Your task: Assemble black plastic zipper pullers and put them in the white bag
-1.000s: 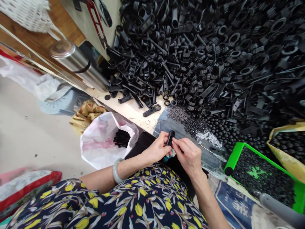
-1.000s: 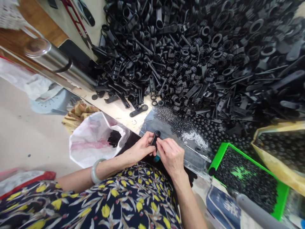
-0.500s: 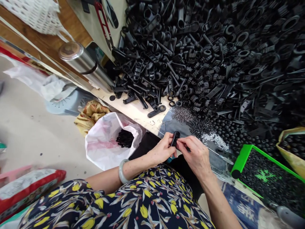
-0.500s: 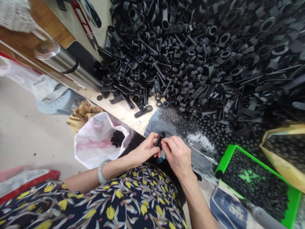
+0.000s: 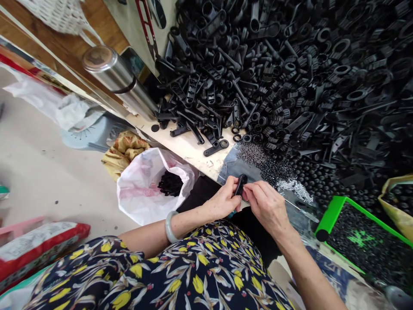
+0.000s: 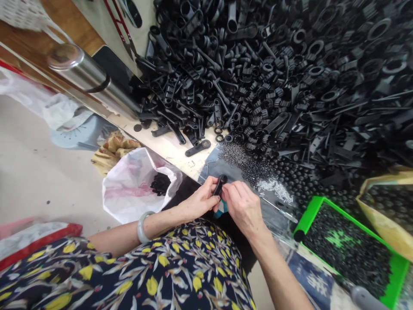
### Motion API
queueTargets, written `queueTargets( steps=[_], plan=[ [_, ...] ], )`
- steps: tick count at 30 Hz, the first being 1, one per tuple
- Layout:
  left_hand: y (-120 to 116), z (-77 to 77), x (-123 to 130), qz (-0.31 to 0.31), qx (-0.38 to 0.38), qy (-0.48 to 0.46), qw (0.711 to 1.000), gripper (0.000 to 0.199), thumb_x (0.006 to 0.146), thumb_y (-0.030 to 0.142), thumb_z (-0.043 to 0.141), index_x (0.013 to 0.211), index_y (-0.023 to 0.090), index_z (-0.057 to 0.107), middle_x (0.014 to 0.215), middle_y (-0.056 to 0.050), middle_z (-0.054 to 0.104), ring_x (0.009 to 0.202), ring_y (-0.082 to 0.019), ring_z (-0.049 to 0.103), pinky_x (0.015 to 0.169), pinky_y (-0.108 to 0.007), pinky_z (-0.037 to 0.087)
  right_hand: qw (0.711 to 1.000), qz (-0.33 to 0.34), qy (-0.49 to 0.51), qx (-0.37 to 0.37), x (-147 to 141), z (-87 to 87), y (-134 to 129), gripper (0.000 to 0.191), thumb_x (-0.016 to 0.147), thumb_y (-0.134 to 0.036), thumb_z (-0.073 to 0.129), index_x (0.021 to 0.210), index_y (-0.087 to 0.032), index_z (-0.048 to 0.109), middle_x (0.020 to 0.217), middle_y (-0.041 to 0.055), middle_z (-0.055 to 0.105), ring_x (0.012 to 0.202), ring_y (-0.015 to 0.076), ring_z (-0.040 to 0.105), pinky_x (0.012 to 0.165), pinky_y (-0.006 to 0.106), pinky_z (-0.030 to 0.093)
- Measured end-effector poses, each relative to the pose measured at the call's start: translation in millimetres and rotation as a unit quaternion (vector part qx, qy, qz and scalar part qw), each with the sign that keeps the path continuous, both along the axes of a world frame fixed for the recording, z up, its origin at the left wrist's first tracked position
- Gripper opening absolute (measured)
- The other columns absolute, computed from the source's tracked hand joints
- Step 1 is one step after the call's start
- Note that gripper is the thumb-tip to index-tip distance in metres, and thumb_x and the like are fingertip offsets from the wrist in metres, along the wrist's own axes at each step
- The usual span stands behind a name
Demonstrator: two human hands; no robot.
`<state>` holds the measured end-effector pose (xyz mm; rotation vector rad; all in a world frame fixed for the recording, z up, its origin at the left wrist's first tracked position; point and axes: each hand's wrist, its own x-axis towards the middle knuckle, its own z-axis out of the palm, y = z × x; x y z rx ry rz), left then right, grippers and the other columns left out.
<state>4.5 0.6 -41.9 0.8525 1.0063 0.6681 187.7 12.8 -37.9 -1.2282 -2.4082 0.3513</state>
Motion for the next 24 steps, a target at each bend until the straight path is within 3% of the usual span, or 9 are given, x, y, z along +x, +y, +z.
queueTargets(
  steps=[8, 13, 16, 24],
  plan=[
    [-2, -4.4, -1, -0.022, 0.053, 0.040, 0.998, 0.036, 0.083, 0.005, 0.051, 0.113, 0.022, 0.041, 0.083, 0.006, 0.059, 0.061, -0.009, 0.056, 0.062, -0.024, 0.045, 0.996, -0.005, -0.086, 0.022, -5, 10.5, 10, 0.020, 0.104, -0.016, 0.052, 0.088, -0.019, 0.064, 0.079, 0.0040, 0.060, 0.074, 0.0182, 0.058, 0.069, 0.031, 0.041],
    [-3, 0.5, 2, 0.041, -0.038, -0.042, 0.998, 0.036, 0.082, 0.010, 0.054, 0.113, 0.023, 0.041, 0.088, 0.005, 0.059, 0.059, -0.007, 0.056, 0.056, -0.022, 0.039, 0.995, 0.021, -0.101, 0.004, -3, 13.1, 7, 0.022, 0.105, -0.017, 0.051, 0.088, -0.018, 0.065, 0.081, 0.0032, 0.058, 0.075, 0.0170, 0.057, 0.069, 0.029, 0.041],
    [-2, 3.5, 2, 0.046, -0.062, -0.055, 0.996, 0.035, 0.080, 0.010, 0.055, 0.110, 0.022, 0.043, 0.086, 0.004, 0.059, 0.059, -0.007, 0.057, 0.054, -0.021, 0.037, 0.995, 0.015, -0.094, -0.010, -3, 12.6, 5, 0.022, 0.106, -0.017, 0.050, 0.090, -0.018, 0.065, 0.081, 0.0031, 0.058, 0.076, 0.0168, 0.057, 0.071, 0.029, 0.041],
    [0, -11.0, -1, 0.000, 0.012, -0.023, 1.000, 0.035, 0.081, 0.009, 0.053, 0.111, 0.023, 0.041, 0.087, 0.004, 0.062, 0.056, -0.008, 0.058, 0.052, -0.021, 0.041, 0.983, 0.062, -0.168, -0.047, -5, 25.9, 21, 0.022, 0.103, -0.015, 0.052, 0.083, -0.019, 0.062, 0.084, 0.0049, 0.061, 0.077, 0.0177, 0.058, 0.068, 0.030, 0.039]
  ],
)
